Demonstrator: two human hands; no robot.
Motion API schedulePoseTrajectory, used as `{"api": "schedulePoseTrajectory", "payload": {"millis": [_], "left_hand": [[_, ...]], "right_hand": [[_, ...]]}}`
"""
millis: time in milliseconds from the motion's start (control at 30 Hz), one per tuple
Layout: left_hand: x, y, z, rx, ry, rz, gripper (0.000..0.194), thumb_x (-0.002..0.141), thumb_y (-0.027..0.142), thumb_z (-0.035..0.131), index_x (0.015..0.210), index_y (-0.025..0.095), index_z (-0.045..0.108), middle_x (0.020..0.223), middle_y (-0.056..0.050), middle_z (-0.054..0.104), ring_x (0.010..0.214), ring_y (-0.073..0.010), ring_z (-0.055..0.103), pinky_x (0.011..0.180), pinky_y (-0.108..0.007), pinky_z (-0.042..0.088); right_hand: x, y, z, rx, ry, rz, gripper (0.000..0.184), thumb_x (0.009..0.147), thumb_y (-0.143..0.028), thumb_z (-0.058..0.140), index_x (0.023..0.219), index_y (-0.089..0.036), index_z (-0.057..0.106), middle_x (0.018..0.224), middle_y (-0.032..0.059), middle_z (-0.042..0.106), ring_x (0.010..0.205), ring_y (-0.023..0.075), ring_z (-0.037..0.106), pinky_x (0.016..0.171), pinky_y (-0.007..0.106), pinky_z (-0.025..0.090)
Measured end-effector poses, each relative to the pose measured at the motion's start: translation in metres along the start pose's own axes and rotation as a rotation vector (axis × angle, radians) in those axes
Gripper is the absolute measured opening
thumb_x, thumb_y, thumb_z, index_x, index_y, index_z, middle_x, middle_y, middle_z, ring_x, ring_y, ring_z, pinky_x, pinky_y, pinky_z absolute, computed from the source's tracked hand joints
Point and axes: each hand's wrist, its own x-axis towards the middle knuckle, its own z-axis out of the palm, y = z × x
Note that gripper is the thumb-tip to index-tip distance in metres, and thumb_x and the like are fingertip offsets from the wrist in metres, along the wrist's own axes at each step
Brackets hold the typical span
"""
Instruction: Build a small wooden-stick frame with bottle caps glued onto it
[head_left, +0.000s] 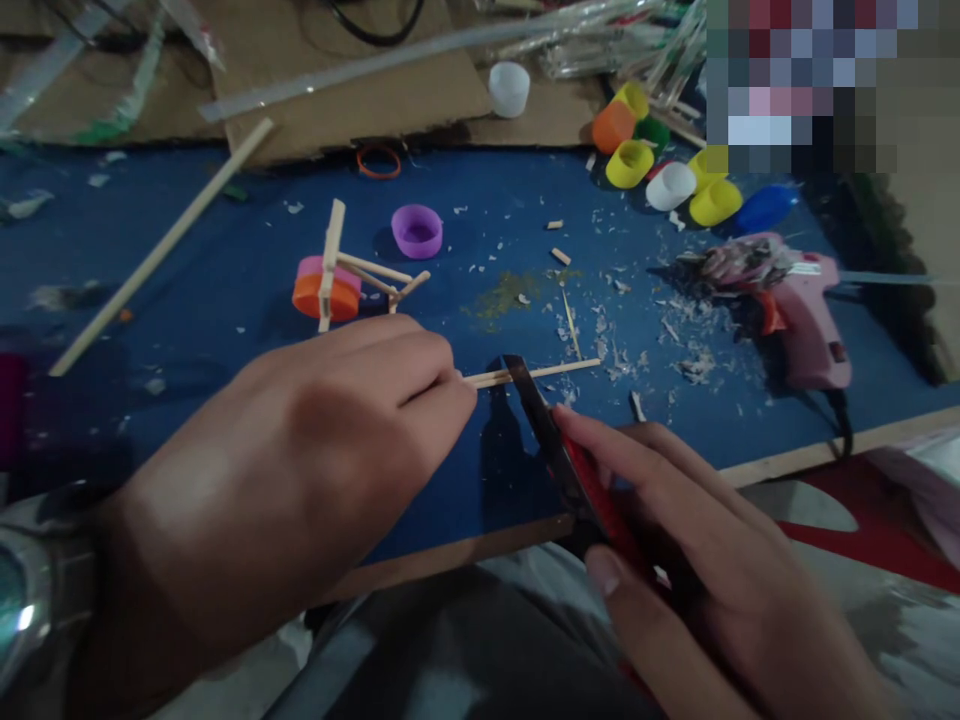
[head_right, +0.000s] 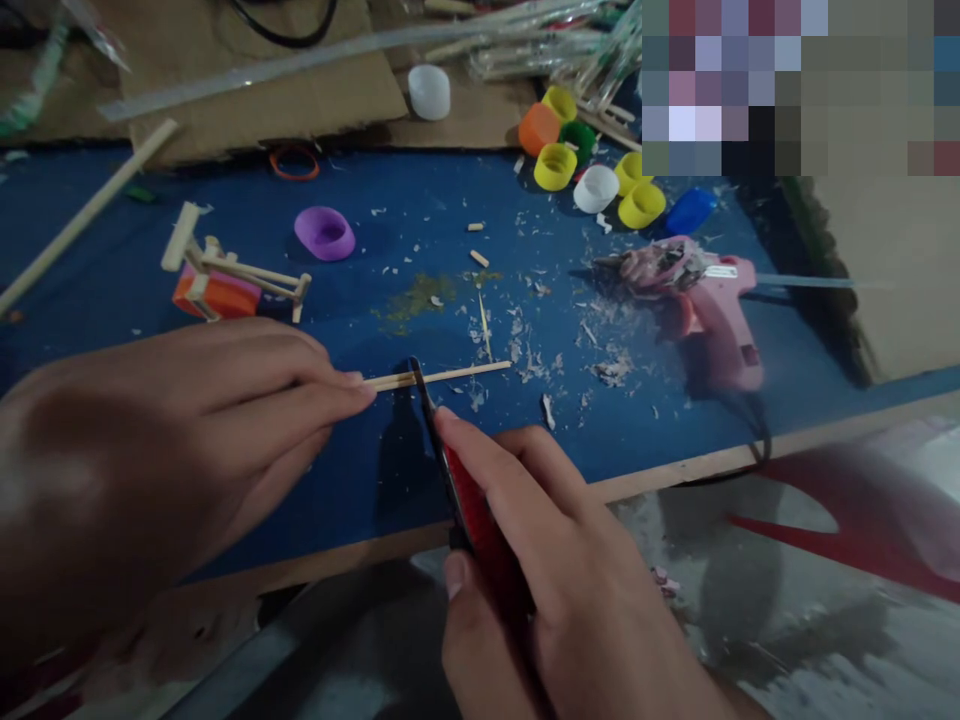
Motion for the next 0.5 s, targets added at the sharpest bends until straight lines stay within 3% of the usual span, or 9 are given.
{"api": "schedulePoseTrajectory", "payload": {"millis": [200, 500], "left_hand": [[-0.0009, -0.0013, -0.0010, 0.020, -0.034, -0.009, 0.045, 0.110, 0.016, 0.036, 0.095, 0.024, 0.078, 0.100, -0.008, 0.076, 0.086, -0.0269, 0.067, 0.071, -0.040, 0.053], [-0.0003, -0.0006, 0.0001, 0.028, -0.017, -0.015, 0.044, 0.109, 0.017, 0.037, 0.090, 0.024, 0.075, 0.098, -0.007, 0.075, 0.087, -0.0264, 0.066, 0.071, -0.040, 0.052]], "right_hand": [[-0.0021, -0.0024, -0.0006, -0.007, 0.005, 0.033, 0.072, 0.096, -0.018, 0.056, 0.165, -0.038, 0.050, 0.145, 0.0082, 0.074, 0.122, 0.0373, 0.078, 0.073, 0.045, 0.075], [-0.0017, -0.0057, 0.0008, 0.039, 0.001, 0.032, 0.071, 0.097, -0.018, 0.055, 0.165, -0.038, 0.048, 0.148, 0.0070, 0.073, 0.119, 0.0352, 0.080, 0.075, 0.042, 0.075]]}}
